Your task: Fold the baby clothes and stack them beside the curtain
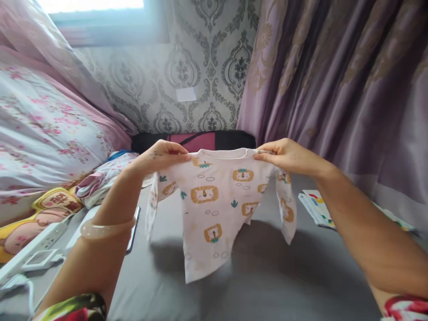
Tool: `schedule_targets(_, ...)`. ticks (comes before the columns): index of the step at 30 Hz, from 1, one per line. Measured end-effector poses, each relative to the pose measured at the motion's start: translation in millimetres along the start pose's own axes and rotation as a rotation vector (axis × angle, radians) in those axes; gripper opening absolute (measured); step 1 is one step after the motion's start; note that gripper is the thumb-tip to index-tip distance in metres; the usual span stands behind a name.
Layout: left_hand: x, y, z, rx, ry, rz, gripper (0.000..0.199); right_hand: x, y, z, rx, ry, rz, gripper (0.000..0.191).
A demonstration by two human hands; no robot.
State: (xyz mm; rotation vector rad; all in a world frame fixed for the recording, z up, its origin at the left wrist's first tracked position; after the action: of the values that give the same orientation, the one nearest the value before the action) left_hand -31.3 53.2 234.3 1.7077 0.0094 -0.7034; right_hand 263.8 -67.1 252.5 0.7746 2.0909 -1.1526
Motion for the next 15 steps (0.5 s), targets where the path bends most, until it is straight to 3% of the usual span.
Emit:
schedule_targets(3, -4.1, 5.0, -21.2, 0.089, 0.058, -0.074, 0.024, -3.6, 9.7, -18.3, -0.009, -0.005, 0.185, 0.032)
schedule_targets(6, -9.7, 25.9, -26.7, 0.335, 0.305, -0.189, 0.018, -14.0, 16.2, -27.8, 0.059, 0.177, 0.413, 0.022)
schedule_targets(9, -12.2, 43.1, -12.1, 0.525, 0.516, -0.211, 0.014, -25.1, 11.6, -22.7, 0.072, 0.371, 0.462, 0.022)
schedule_targets(11, -10.0, 43.7, -5.1, 0.486, 0.431, -0.183, 0.015, -25.1, 8.6, -18.3, 0.033, 0.279, 0.346, 0.027)
schedule_targets(15, 1.3, 26.0, -5.0, 0.234, -0.015, -0.023, 0.028, -18.7, 7.0, -10.6, 0.004, -0.068, 0.068, 0.036)
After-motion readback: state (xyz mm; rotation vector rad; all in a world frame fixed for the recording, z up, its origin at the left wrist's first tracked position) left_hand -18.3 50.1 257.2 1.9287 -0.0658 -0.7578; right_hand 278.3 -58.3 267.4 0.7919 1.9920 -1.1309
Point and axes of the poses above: each hand's wrist, its own z-axis away from the middle knuckle, its own x-axis out of the palm, y = z × x, the point moved 6 cm from there along -z, towards the middle knuckle, and after that the axes turned 11 degrees about -x, right-handed, at the moved point
